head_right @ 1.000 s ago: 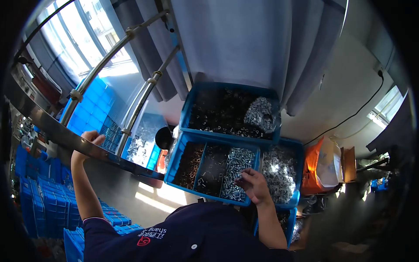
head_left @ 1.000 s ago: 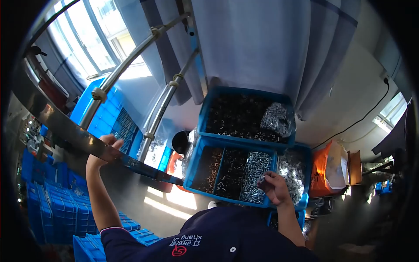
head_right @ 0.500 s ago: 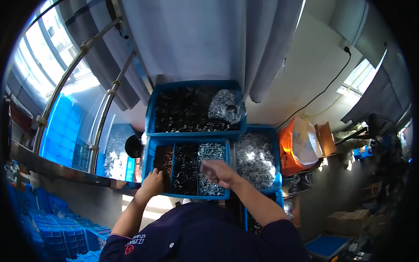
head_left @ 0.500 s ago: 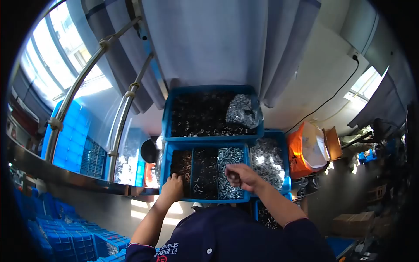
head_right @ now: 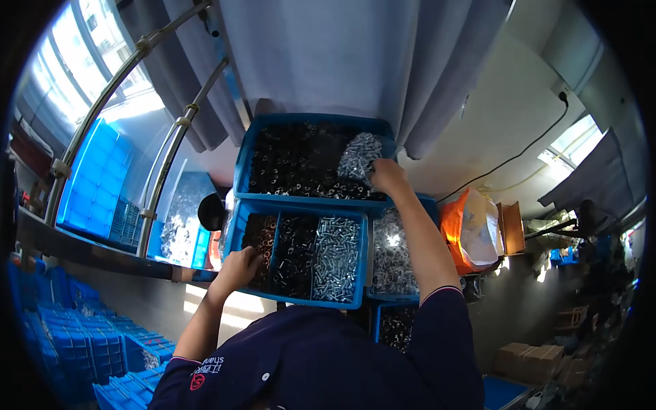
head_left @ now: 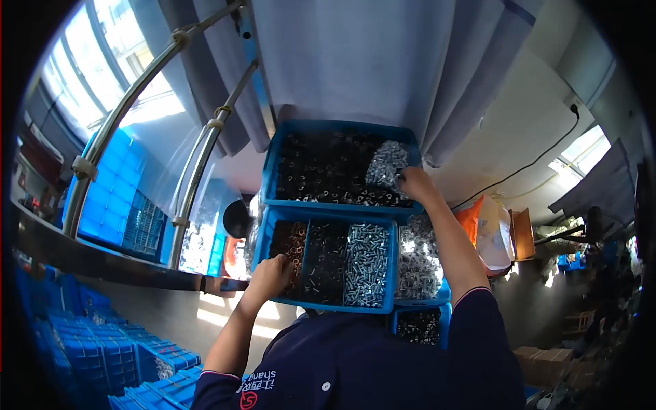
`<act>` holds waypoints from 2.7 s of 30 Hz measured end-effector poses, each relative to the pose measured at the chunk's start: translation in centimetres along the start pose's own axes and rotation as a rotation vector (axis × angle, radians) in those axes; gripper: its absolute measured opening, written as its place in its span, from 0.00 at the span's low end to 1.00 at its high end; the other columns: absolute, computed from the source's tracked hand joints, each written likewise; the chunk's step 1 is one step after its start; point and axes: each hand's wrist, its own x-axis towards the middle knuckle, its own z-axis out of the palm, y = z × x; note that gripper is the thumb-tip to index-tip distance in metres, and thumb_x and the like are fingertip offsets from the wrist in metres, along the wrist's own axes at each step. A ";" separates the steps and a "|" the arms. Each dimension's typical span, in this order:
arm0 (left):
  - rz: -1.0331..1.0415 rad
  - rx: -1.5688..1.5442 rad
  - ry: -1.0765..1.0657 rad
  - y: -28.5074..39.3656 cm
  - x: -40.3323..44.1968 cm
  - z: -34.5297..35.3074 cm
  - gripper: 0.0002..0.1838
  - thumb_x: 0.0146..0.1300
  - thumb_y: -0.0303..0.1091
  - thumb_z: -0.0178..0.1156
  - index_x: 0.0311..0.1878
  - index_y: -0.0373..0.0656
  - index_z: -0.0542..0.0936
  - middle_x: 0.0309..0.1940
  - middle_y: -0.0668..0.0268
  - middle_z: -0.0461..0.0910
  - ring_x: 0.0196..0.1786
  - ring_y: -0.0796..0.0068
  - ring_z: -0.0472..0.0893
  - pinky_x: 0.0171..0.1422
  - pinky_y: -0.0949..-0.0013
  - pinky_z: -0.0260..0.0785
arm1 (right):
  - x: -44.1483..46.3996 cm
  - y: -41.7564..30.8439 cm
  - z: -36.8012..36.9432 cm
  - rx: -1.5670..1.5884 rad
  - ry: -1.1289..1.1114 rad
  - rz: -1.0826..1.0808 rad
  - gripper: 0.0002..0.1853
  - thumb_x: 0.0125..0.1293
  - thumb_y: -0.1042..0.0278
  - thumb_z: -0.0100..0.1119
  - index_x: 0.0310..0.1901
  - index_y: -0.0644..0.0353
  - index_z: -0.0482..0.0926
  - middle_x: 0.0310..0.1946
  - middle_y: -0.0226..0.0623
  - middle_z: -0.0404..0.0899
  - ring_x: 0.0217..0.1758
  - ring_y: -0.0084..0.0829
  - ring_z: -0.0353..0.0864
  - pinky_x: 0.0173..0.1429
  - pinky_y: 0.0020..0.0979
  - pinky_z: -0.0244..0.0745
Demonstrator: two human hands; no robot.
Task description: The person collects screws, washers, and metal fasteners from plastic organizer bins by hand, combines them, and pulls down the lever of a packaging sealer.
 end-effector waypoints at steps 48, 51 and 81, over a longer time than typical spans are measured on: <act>0.068 0.271 -0.028 3.8 2.8 0.8 0.06 0.54 0.35 0.60 0.28 0.45 0.81 0.31 0.63 0.81 0.38 0.59 0.83 0.35 0.58 0.76 | 5.8 -11.3 4.4 1.670 -0.613 0.170 0.12 0.63 0.57 0.61 0.32 0.57 0.78 0.17 0.29 0.71 0.18 0.25 0.70 0.24 0.28 0.63; 0.087 0.102 -0.087 5.1 2.7 -2.4 0.07 0.55 0.39 0.64 0.32 0.48 0.86 0.31 0.62 0.81 0.40 0.59 0.82 0.43 0.58 0.74 | -2.3 -13.2 0.5 1.999 -0.497 0.366 0.13 0.66 0.54 0.59 0.30 0.53 0.74 0.14 0.21 0.58 0.15 0.16 0.54 0.21 0.21 0.49; 0.250 -0.490 0.003 5.6 -4.3 -5.0 0.06 0.59 0.24 0.64 0.40 0.36 0.82 0.33 0.59 0.81 0.36 0.68 0.83 0.42 0.70 0.75 | -19.0 -13.0 5.2 2.528 -0.399 0.922 0.12 0.71 0.67 0.45 0.41 0.68 0.75 0.42 0.46 0.77 0.49 0.41 0.76 0.60 0.41 0.73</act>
